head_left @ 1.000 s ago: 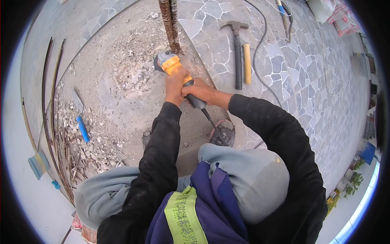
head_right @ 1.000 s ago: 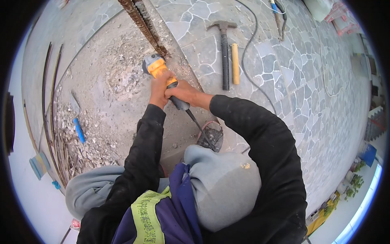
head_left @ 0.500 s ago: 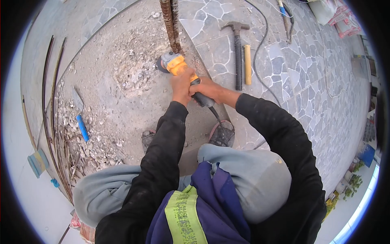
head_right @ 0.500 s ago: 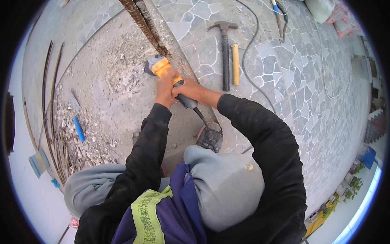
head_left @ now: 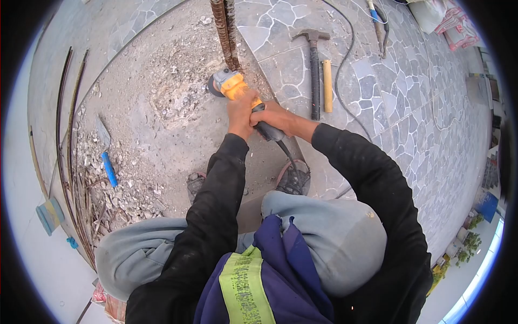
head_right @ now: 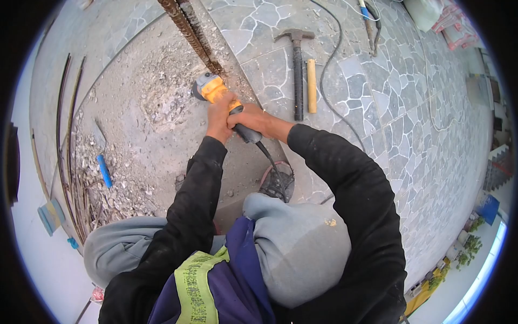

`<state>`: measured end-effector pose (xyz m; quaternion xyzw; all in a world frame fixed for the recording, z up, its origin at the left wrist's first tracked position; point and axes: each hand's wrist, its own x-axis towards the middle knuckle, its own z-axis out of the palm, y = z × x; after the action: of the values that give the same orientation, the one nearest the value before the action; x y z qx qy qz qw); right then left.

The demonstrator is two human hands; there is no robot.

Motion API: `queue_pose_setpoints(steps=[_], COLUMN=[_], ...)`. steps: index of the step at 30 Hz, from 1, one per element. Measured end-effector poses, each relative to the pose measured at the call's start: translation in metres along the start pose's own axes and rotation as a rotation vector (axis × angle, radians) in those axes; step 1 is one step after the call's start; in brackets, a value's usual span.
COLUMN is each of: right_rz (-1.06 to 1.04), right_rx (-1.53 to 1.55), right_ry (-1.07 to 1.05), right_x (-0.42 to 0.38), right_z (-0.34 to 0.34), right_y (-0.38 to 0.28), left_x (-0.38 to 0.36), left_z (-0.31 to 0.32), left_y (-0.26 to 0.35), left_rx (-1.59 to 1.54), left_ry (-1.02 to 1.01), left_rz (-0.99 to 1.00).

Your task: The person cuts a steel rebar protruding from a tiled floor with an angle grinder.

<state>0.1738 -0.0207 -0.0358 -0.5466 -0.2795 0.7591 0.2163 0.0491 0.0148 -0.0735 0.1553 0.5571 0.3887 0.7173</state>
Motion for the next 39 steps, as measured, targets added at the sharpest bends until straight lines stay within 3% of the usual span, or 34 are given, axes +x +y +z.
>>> queue_pose_setpoints(steps=[16,19,21,23,25,27,29,31,33,35,37,39], right_rz=[-0.022,-0.007,-0.092,-0.056,-0.021,0.062,0.024,-0.087,-0.169,-0.263,-0.373,-0.388], right_rx=[-0.001,-0.079,-0.229,-0.190,-0.161,0.066,0.088,0.252,0.308,0.386,0.430,0.579], right_ry=[0.014,-0.062,-0.083,-0.144,-0.201,-0.148,-0.122,-0.028,0.129,0.267,0.380,0.396], right_x=[0.004,-0.004,-0.017,-0.038,-0.064,-0.094,-0.108,-0.126,-0.138,-0.145,-0.130,-0.135], right_z=[0.002,-0.010,-0.020,-0.034,-0.043,-0.049,-0.058,-0.063,-0.062,-0.058,-0.084,-0.090], right_y=[0.000,0.000,0.007,0.013,0.011,0.009,0.025,0.030,0.025,0.002,0.002,-0.015], left_x=[0.001,-0.010,-0.029,-0.046,-0.067,-0.088,-0.095,-0.091,-0.081,-0.093,-0.096,-0.122], left_z=[-0.003,0.003,0.014,0.026,0.041,0.052,0.066,0.075,0.080,0.087,0.090,0.098], left_y=[0.001,-0.010,-0.028,-0.045,-0.049,-0.045,-0.037,-0.026,-0.026,-0.025,-0.039,-0.024], left_rx=[-0.015,-0.016,-0.135,-0.101,-0.131,-0.081,-0.025,0.266,0.423,0.271,0.323,0.571], left_ry=[-0.013,0.047,0.092,0.121,-0.024,-0.126,-0.257,-0.474,-0.537,-0.633,-0.735,-0.724], left_rz=[0.027,0.029,0.178,0.234,0.239,0.212,0.178,0.108,0.133,0.261,0.532,0.697])
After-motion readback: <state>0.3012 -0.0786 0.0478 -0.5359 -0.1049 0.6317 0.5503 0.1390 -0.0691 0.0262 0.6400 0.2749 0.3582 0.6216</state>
